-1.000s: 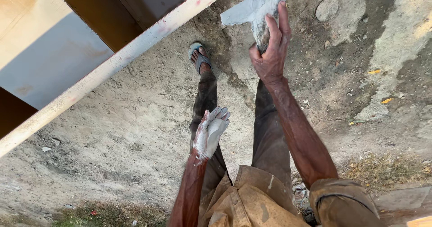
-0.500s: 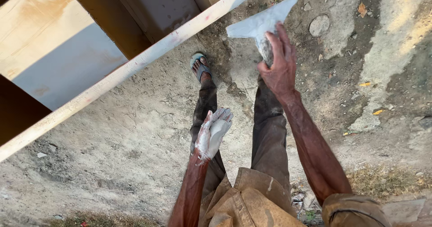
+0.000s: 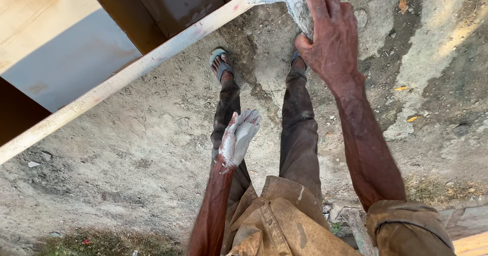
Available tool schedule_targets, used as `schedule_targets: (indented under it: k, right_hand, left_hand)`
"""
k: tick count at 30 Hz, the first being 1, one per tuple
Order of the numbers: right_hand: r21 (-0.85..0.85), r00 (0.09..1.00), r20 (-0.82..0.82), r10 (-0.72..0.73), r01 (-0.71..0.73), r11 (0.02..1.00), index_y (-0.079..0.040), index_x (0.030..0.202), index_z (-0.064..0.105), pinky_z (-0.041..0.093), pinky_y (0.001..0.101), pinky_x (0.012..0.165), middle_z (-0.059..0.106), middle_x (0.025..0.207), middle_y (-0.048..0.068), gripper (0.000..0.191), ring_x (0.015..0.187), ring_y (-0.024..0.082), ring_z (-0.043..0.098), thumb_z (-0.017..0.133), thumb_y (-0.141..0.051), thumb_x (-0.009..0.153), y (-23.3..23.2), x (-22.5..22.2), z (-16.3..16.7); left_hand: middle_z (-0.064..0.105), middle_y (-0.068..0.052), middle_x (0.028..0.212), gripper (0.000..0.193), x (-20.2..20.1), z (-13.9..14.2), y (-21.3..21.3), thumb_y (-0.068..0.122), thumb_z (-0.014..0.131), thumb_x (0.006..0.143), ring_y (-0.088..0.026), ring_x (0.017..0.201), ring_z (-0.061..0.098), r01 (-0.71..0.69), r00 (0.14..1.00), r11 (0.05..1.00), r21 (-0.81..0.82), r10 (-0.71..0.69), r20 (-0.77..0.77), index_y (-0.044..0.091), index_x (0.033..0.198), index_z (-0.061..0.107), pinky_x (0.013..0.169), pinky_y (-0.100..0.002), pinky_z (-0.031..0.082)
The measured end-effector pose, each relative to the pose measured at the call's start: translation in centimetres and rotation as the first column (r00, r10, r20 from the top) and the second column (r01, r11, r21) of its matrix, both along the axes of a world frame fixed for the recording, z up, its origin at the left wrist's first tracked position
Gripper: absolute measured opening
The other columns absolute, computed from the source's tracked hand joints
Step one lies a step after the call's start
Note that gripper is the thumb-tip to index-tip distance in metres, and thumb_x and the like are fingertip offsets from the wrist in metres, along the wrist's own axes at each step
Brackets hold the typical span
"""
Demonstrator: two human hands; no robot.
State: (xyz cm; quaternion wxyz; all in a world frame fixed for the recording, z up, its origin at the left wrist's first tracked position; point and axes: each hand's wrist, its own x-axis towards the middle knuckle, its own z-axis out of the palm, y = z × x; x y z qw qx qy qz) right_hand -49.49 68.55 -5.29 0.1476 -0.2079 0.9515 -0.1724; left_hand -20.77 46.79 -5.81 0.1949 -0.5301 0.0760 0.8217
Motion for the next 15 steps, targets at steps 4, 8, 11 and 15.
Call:
schedule_targets:
  k: [4,8,11,15]
  right_hand:
    - [0.000,0.998,-0.053,-0.021,0.021,1.000,-0.014,0.154,0.046,0.057,0.0534,0.106,0.032,0.172,0.005,0.082,0.135,0.038,0.053,0.081,-0.007,0.081,0.8,1.2,-2.3]
    - [-0.045,0.975,0.223,-0.010,0.020,0.999,-0.012,0.149,0.052,0.057,0.0533,0.101,0.043,0.165,0.012,0.075,0.128,0.035,0.058,0.081,-0.007,0.080,1.9,5.2,-3.7]
    - [-0.156,0.951,0.298,-0.079,0.130,0.979,-0.005,0.152,0.048,0.055,0.0536,0.102,0.055,0.155,0.022,0.083,0.130,0.037,0.058,0.079,-0.006,0.074,3.1,8.4,-2.2]
    - [-0.053,0.411,0.832,-0.372,0.728,0.684,-0.011,0.164,0.040,0.057,0.0346,0.065,0.063,0.128,0.017,0.078,0.088,0.024,0.063,0.062,-0.010,0.089,4.3,9.9,2.9]
  left_hand:
    - [0.040,-0.027,0.160,0.072,0.3,-0.2,-0.4,0.043,0.046,0.107,-0.039,0.148,0.041,0.011,0.999,1.000,-0.001,-0.011,-0.052,-0.007,0.156,0.028,0.122,-0.043,0.034]
    - [0.038,-0.025,0.161,0.074,-1.1,0.0,-0.6,0.044,0.046,0.107,-0.037,0.149,0.040,-0.038,0.999,0.999,-0.007,0.037,-0.034,-0.007,0.157,0.027,0.122,-0.045,0.033]
    - [0.037,-0.024,0.163,0.075,-4.0,-0.5,-0.5,0.044,0.047,0.107,-0.035,0.152,0.038,0.037,0.978,0.997,-0.073,-0.052,-0.202,-0.006,0.159,0.025,0.125,-0.044,0.031]
    - [0.034,-0.021,0.165,0.078,-7.7,-0.3,1.1,0.044,0.052,0.106,-0.034,0.154,0.036,0.102,0.937,0.976,-0.194,-0.159,-0.311,-0.004,0.161,0.024,0.129,-0.045,0.028]
